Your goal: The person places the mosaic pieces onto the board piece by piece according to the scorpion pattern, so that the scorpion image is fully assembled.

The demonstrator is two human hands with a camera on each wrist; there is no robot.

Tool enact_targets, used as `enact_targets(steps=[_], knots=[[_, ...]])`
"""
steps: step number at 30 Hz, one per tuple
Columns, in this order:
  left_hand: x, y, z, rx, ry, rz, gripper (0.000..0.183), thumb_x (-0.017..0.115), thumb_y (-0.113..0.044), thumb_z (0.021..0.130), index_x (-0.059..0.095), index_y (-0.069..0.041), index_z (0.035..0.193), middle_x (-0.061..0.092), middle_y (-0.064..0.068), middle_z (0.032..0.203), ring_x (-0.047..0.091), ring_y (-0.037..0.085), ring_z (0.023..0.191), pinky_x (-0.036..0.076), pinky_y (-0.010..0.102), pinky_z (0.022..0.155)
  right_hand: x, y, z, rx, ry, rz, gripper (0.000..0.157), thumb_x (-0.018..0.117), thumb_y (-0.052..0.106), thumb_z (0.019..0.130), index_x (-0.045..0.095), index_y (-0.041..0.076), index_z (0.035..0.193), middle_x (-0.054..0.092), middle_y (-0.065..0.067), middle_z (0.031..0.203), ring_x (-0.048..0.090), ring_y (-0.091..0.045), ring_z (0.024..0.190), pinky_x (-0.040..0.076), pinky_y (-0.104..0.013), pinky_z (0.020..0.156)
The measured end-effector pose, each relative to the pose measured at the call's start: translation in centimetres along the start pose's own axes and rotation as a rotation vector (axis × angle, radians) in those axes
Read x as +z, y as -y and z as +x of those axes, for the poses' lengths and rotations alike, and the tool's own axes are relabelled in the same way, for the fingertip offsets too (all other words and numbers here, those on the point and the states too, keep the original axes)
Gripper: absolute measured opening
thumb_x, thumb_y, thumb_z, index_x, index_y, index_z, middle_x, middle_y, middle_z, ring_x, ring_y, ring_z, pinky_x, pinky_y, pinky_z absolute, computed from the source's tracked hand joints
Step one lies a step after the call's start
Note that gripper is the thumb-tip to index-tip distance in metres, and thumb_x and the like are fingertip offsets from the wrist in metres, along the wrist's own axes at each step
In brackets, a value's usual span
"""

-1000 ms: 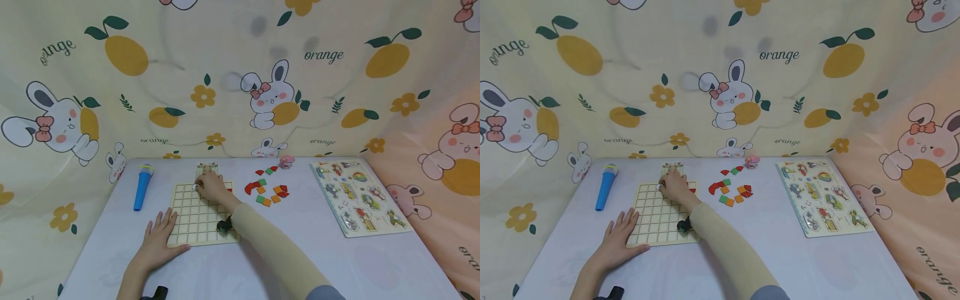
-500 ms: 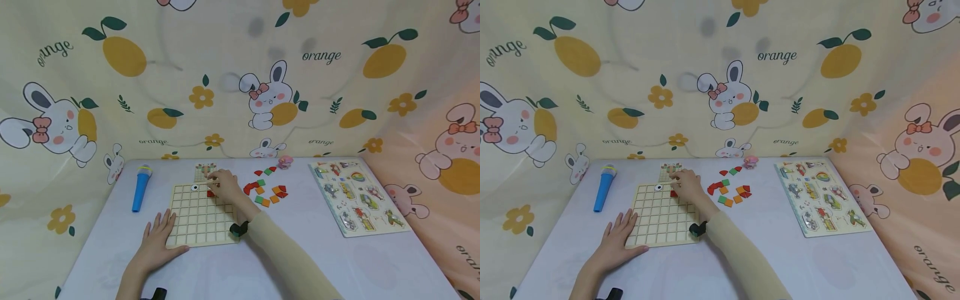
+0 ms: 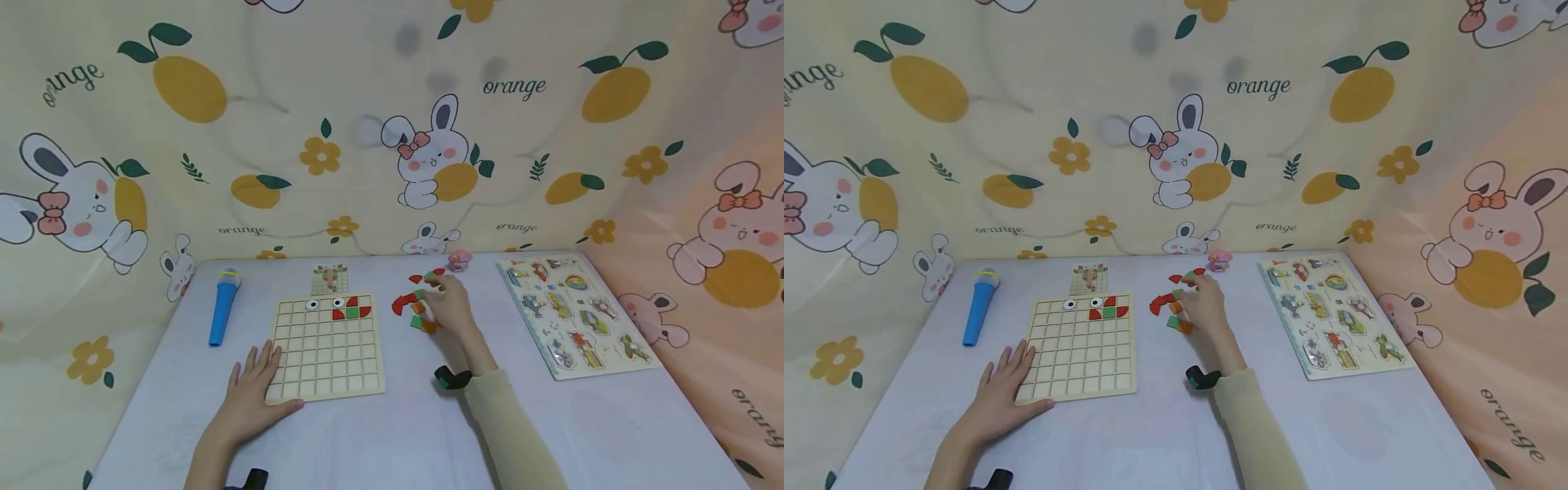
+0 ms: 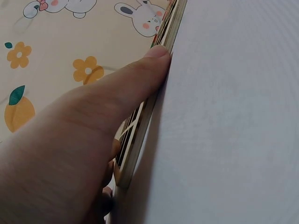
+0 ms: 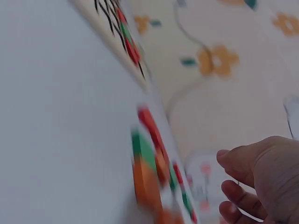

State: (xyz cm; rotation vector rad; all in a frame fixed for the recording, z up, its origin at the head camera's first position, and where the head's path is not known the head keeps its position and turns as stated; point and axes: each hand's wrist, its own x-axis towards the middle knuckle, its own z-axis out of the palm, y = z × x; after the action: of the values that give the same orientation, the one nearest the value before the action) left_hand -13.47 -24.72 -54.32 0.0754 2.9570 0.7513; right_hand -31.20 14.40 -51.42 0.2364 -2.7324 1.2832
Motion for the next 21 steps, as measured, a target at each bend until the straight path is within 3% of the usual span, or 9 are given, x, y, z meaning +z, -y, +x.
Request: enact_targets(steps=[5, 8, 15, 21], knots=[[0.2, 0.2, 0.1, -0.009, 0.008, 0.002, 0.128, 0.074, -0.079, 0.079, 0.023, -0.002, 0.168, 0.011, 0.023, 0.176, 0.001, 0.053, 0.161, -0.005, 0.075, 0.124, -3.4, -3.6, -0.9, 0.130, -0.030, -0.004, 0.036, 0.066, 0.019, 0.104, 0.068, 0.001, 0.135, 0.062, -0.022, 0.130, 0.055, -0.038, 0.119, 0.051, -0.054, 0.103], [0.2, 0.3, 0.2, -0.012, 0.011, 0.000, 0.129, 0.073, -0.080, 0.079, 0.023, -0.002, 0.168, 0.011, 0.023, 0.176, 0.000, 0.052, 0.161, -0.006, 0.074, 0.124, -4.4, -5.2, -1.6, 0.159, -0.009, -0.017, 0.037, 0.062, 0.019, 0.105, 0.067, 0.003, 0.138, 0.060, -0.021, 0.132, 0.054, -0.038, 0.120, 0.049, -0.056, 0.105], [0.3, 0.3, 0.1, -0.008, 0.016, -0.008, 0.127, 0.074, -0.079, 0.079, 0.025, -0.002, 0.167, 0.012, 0.024, 0.176, 0.001, 0.053, 0.161, -0.004, 0.075, 0.123, -4.2, -7.7, -2.0, 0.056, 0.045, -0.106, 0.035, 0.057, 0.011, 0.104, 0.071, 0.007, 0.135, 0.062, -0.022, 0.132, 0.055, -0.039, 0.121, 0.045, -0.057, 0.105], [0.2, 0.2, 0.1, -0.015, 0.019, -0.002, 0.128, 0.074, -0.079, 0.078, 0.024, -0.003, 0.168, 0.012, 0.023, 0.176, 0.001, 0.053, 0.161, -0.004, 0.075, 0.124, -3.9, -7.8, -1.9, 0.052, 0.038, -0.115, 0.036, 0.054, 0.007, 0.103, 0.075, 0.012, 0.132, 0.062, -0.021, 0.132, 0.052, -0.040, 0.126, 0.040, -0.061, 0.108]])
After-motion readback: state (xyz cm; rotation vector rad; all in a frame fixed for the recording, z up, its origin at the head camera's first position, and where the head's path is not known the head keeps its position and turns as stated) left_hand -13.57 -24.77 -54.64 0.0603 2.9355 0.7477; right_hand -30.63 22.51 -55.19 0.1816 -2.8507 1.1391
